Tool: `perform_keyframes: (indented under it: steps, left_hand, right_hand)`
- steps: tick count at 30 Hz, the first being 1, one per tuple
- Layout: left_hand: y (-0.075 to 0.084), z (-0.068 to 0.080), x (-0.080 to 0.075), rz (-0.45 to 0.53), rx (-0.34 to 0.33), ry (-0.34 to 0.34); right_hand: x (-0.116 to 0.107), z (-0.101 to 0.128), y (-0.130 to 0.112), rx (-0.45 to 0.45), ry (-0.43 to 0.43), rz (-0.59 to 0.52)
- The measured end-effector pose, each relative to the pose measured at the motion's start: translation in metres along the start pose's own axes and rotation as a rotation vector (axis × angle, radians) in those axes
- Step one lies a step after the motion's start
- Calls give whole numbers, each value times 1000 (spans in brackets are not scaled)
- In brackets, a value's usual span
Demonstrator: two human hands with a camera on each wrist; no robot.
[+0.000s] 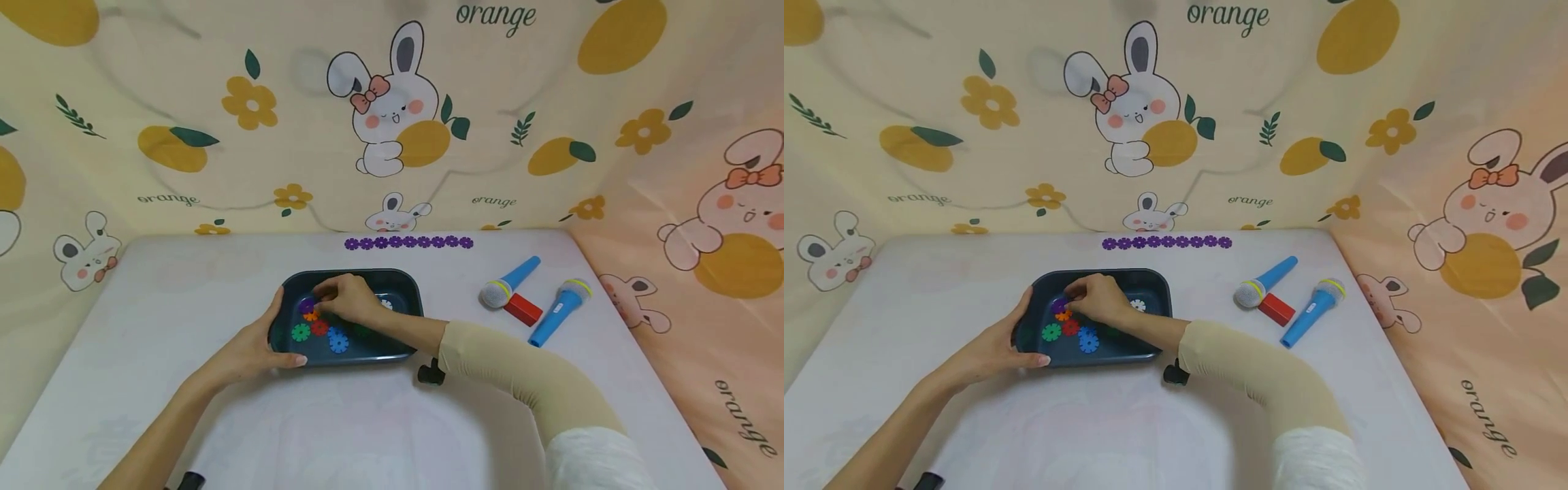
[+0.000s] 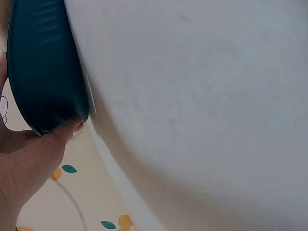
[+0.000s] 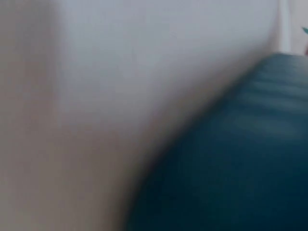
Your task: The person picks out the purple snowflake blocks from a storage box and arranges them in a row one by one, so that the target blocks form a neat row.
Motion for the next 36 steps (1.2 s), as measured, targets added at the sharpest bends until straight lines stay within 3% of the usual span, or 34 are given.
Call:
perform_keyframes:
  steps: [10,25,29,36]
  left_hand:
    - [-1,2,-4,-8,28,23]
    - [1,3,-5,11,37,17]
    - [0,2,-2,19,36,14]
    - [3,0,0,21,45,10]
  right_hand:
    - [19,-2,-9,9,176,121]
    - [30,-4,-15,-36,181,290]
    - [30,-2,-14,-41,177,266]
    - [26,-1,-13,-96,176,130]
Point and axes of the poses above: each hand's wrist, its own z-axis away from the middle knuckle, its own x-axis out of the palm, y = z × x, the point moved 9 cm from there along -z, towards the middle knuckle, and after that the axes turned 5 degrees about -y, right-handed, at the moved point
